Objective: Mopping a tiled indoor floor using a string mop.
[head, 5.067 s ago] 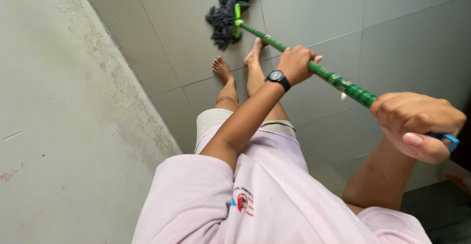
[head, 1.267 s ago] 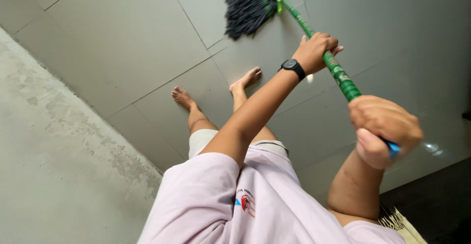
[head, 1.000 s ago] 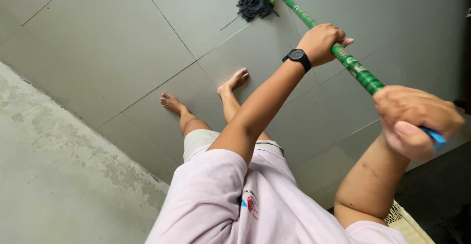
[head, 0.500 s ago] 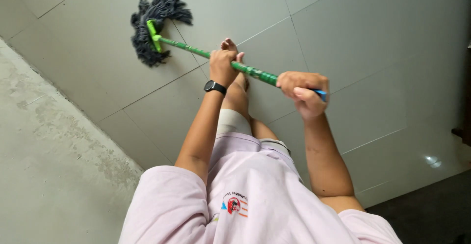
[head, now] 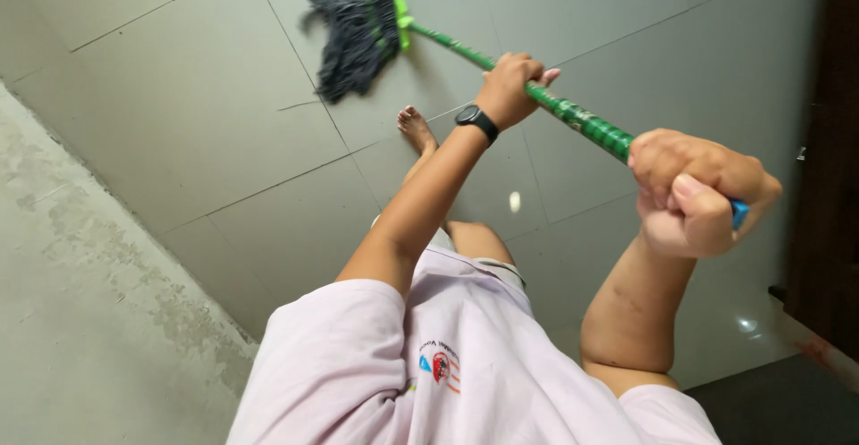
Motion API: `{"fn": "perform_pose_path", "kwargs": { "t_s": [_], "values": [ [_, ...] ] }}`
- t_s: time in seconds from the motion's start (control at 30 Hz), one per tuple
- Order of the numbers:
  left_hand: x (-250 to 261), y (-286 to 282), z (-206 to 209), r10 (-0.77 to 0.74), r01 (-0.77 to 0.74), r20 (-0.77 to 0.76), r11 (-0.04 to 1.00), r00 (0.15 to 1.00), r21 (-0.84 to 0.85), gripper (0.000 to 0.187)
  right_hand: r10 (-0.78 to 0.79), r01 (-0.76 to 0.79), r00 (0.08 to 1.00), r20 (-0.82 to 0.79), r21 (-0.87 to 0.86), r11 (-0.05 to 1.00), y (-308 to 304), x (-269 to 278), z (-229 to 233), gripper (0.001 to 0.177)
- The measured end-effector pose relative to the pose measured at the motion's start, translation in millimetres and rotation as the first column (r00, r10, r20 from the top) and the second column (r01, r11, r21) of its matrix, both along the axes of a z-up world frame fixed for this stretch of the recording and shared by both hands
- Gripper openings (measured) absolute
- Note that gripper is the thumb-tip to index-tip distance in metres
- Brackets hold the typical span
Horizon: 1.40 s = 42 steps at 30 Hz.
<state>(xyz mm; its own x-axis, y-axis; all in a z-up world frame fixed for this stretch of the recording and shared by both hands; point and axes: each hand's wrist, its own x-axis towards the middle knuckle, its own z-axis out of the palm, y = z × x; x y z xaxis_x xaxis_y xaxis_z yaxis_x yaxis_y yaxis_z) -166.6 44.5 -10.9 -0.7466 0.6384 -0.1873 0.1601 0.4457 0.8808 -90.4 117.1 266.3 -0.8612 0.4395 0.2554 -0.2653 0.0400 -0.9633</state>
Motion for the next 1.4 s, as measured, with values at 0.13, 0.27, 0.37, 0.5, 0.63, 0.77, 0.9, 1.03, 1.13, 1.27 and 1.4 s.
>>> {"fn": "perform_pose_path", "kwargs": {
  "t_s": [0.13,0.27,0.37,0.5,0.63,0.77,0.9,1.03,1.13,1.27,1.4],
  "values": [
    [-23.0,79.3,-19.8,-0.073,0.073,-0.004,0.978,0.997,0.197,0.043,-0.049,0.051,0.999,-0.015,0.179,0.983,11.2,-25.0,5.3,0.018],
    [-45.7,122.0,-22.2,-0.208,0.236,-0.200,0.963,0.958,0.131,0.043,0.014,-0.014,1.000,0.001,0.223,0.975,48.5,-46.5,-1.9,0.018],
    [-65.1,126.6,1.6,-0.250,0.266,-0.168,0.960,0.954,0.085,0.043,0.068,-0.058,0.997,-0.048,0.182,0.982,90.9,-54.6,-2.8,0.016],
    [-82.5,98.9,17.4,-0.159,0.160,-0.069,0.987,0.985,0.012,0.032,0.077,-0.078,0.996,-0.050,-0.016,0.997,122.8,-56.8,-23.9,0.014],
    [-100.4,36.1,-3.3,-0.063,0.048,-0.127,0.992,0.990,-0.119,0.027,0.110,-0.121,0.990,-0.087,-0.137,0.983,105.1,-80.8,-62.2,0.015],
    [-115.8,-37.6,-73.0,0.090,-0.166,-0.308,0.959,0.947,-0.230,0.034,0.235,-0.215,0.971,0.032,-0.296,0.931,73.7,-104.3,-124.7,0.021],
    [-124.6,-88.4,-132.3,0.132,-0.336,-0.396,0.795,0.909,-0.505,0.031,0.367,-0.283,0.908,0.203,-0.349,0.893,53.0,-125.0,-171.0,0.022],
    [-138.1,-35.6,-140.9,0.135,-0.282,-0.268,0.705,0.954,-0.651,0.031,0.361,-0.262,0.912,0.192,-0.405,0.876,105.4,-136.0,-184.4,0.026],
    [-154.0,57.7,-127.4,0.200,-0.277,-0.200,0.807,0.959,-0.522,0.032,0.241,-0.164,0.959,0.149,-0.400,0.902,179.0,-145.2,-160.6,0.023],
    [-164.5,205.3,-69.2,0.138,-0.162,-0.100,0.941,0.985,-0.297,0.031,-0.058,0.076,0.995,0.076,-0.261,0.962,283.9,-133.8,-107.0,0.021],
    [-152.5,336.5,-16.2,0.018,-0.019,-0.024,0.999,1.000,-0.036,0.032,-0.210,0.212,0.977,0.039,-0.263,0.941,354.1,-96.5,-51.6,0.028]
  ]
}}
